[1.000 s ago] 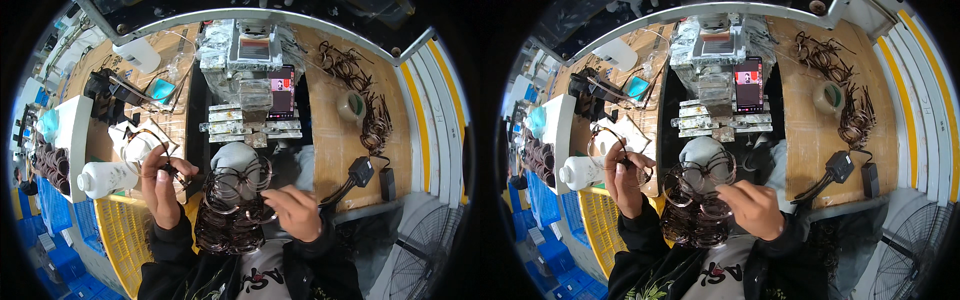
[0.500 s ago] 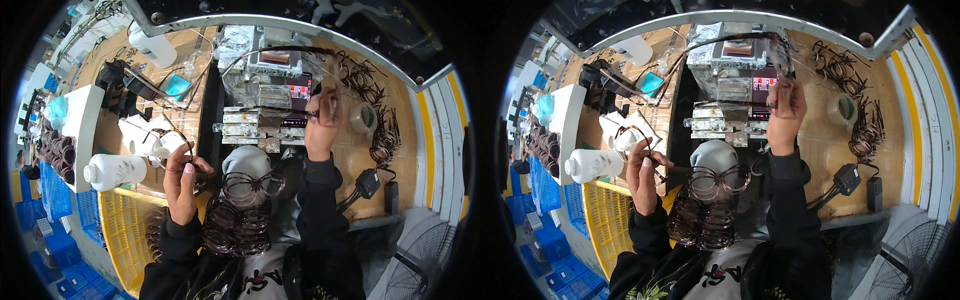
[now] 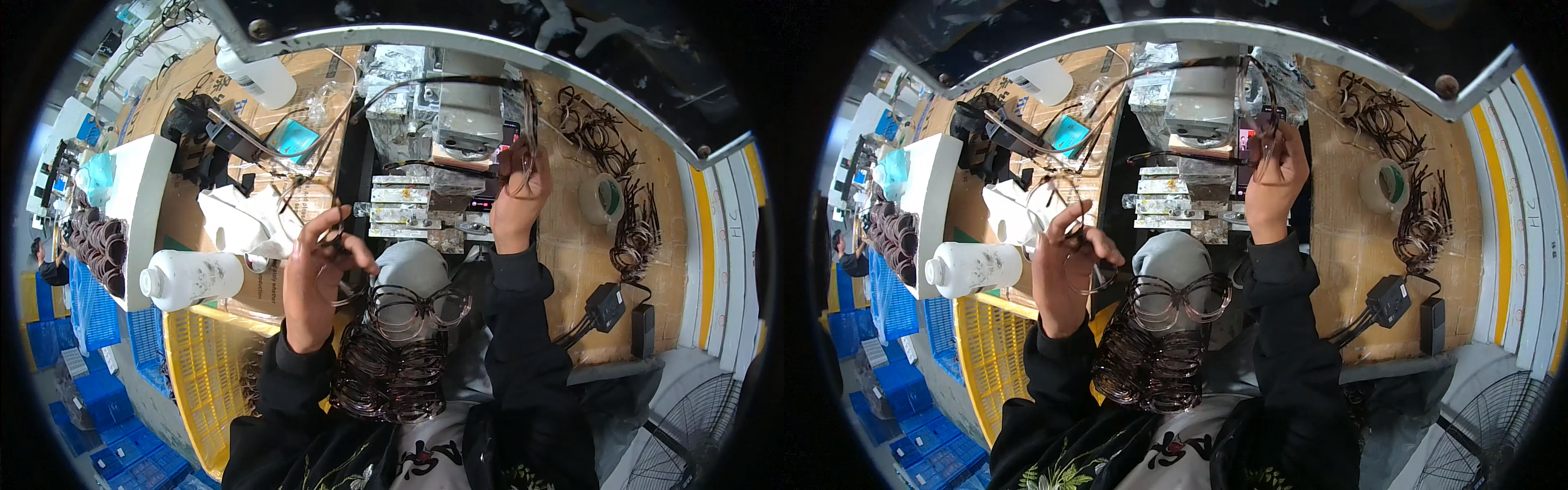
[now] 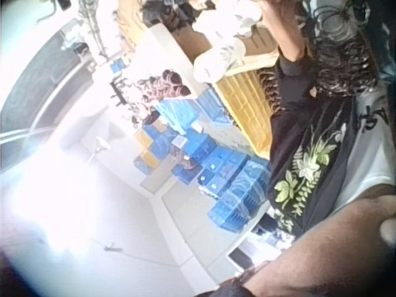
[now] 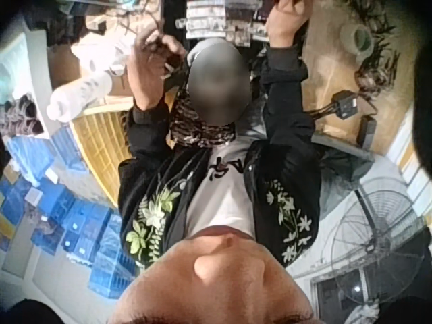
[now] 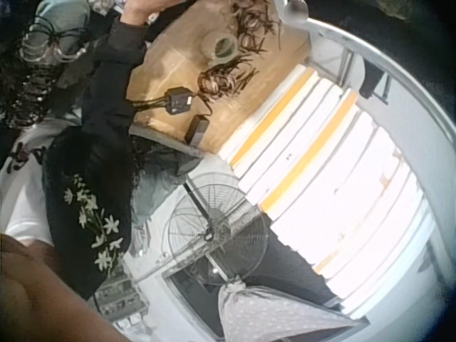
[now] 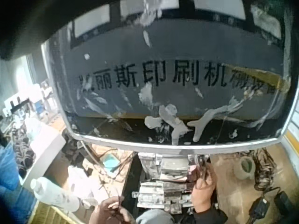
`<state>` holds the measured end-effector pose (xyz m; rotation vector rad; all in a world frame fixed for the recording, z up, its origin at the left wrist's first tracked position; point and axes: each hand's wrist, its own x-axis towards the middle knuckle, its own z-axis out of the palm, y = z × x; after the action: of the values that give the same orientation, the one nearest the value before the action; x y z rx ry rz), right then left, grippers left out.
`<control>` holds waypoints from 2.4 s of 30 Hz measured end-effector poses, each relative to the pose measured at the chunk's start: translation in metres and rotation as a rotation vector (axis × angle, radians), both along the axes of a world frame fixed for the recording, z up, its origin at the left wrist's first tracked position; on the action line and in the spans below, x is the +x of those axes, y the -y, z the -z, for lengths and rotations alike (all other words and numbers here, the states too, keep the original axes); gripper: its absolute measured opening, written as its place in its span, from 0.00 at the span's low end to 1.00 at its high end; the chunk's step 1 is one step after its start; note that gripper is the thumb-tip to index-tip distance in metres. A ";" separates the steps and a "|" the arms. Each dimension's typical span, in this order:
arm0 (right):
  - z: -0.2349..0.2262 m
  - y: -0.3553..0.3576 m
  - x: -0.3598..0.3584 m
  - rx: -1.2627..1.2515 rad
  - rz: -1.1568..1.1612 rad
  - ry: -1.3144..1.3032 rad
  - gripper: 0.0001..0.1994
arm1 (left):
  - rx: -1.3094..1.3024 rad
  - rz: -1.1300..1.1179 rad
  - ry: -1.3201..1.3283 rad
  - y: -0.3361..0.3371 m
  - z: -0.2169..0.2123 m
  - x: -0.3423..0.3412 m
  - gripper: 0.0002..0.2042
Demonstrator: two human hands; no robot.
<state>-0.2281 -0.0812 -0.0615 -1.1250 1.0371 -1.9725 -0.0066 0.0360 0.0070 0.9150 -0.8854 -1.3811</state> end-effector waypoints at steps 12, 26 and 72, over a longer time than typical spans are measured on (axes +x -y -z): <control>-0.058 -0.108 0.032 -0.096 -0.153 -0.765 0.07 | -0.376 0.067 0.272 0.012 -0.017 -0.034 0.31; -0.046 -0.117 -0.016 0.055 -0.362 -0.996 0.07 | -0.290 -0.019 0.199 0.014 -0.006 0.002 0.21; -0.041 -0.111 -0.016 0.339 -0.539 -1.185 0.10 | -0.202 0.034 -0.109 0.014 -0.005 -0.011 0.16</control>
<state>-0.2442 0.0297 -0.0207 -2.1231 1.3181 -0.5635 -0.0173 0.0215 0.0120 0.6673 -0.9414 -1.3307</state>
